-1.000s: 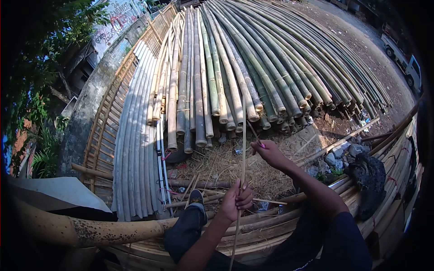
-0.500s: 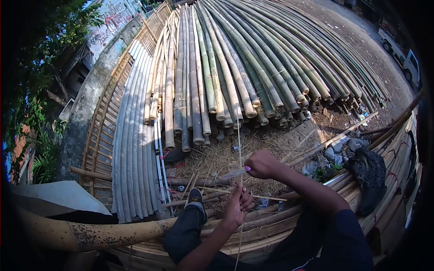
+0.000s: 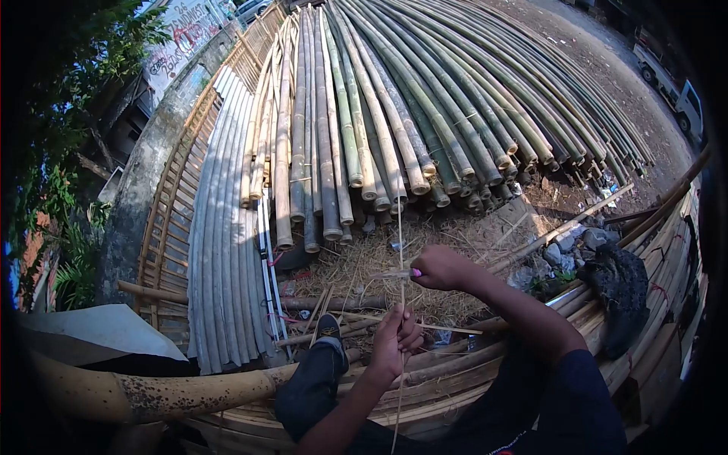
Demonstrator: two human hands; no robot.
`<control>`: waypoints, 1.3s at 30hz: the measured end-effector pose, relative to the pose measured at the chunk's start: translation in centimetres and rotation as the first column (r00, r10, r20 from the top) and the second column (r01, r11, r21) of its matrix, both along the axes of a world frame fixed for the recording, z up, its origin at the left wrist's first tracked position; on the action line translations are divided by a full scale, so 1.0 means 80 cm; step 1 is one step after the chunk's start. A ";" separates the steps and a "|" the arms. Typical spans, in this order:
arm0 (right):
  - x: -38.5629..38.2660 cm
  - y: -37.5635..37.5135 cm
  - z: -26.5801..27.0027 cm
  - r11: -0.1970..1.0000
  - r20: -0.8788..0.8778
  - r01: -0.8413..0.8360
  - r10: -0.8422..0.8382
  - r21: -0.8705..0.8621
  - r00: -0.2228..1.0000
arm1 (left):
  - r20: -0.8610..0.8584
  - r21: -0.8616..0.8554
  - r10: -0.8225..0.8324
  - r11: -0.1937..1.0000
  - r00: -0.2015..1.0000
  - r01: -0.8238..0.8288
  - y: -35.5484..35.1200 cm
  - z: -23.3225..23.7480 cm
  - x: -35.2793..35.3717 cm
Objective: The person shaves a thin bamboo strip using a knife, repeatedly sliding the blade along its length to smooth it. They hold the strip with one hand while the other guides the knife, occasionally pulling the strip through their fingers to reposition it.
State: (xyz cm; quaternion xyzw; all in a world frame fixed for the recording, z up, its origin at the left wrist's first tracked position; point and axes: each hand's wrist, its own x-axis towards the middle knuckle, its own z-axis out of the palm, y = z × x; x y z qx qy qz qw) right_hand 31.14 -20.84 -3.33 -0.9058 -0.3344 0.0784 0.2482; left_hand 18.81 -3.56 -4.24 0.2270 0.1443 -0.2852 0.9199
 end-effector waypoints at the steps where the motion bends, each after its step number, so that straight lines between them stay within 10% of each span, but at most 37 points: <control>1: -0.004 0.006 0.004 1.000 -0.004 -0.001 0.001 0.005 1.000 | 0.008 0.047 0.028 0.998 1.000 -0.029 -0.002 0.001 -0.001; 4: -0.004 0.002 0.008 0.990 -0.006 -0.012 0.011 -0.142 1.000 | 0.099 0.253 0.074 0.963 0.992 -0.097 -0.015 0.002 -0.015; 8: 0.060 -0.070 -0.049 0.810 0.192 0.578 -0.585 0.097 0.788 | 0.052 0.229 0.028 0.973 0.998 -0.039 -0.033 0.008 -0.036; 11: 0.066 -0.107 -0.033 0.769 0.023 0.633 -0.637 0.093 0.770 | 0.045 0.167 -0.045 0.985 0.998 0.037 -0.033 0.011 -0.034; 16: 0.041 -0.048 -0.024 0.965 -0.058 0.261 -0.259 0.029 0.964 | -0.093 -0.139 -0.053 0.990 0.994 0.040 -0.014 0.005 -0.011; 20: 0.003 -0.001 -0.017 0.993 -0.034 -0.118 0.118 -0.028 0.993 | -0.071 0.023 0.010 1.000 0.997 -0.008 -0.014 0.000 -0.012; 23: 0.007 -0.004 -0.011 0.993 0.057 -0.047 0.053 -0.107 0.997 | 0.036 0.249 0.072 0.965 0.997 -0.079 -0.024 -0.004 -0.026; 28: 0.061 -0.082 -0.031 0.797 0.145 0.596 -0.581 -0.096 0.801 | 0.032 0.410 0.030 0.911 0.999 -0.040 -0.041 0.000 -0.042; 31: 0.055 -0.086 -0.016 0.814 0.113 0.573 -0.563 -0.099 0.819 | 0.045 0.373 0.000 0.928 0.999 -0.016 -0.031 -0.004 -0.029; 36: 0.013 -0.016 -0.003 0.994 -0.015 -0.068 0.067 -0.084 0.998 | 0.026 0.361 0.008 0.932 1.000 -0.017 -0.024 -0.006 -0.021; 39: 0.016 -0.022 0.003 0.988 0.077 0.103 -0.095 -0.113 0.992 | 0.086 0.410 0.032 0.910 0.996 -0.064 -0.029 -0.009 -0.028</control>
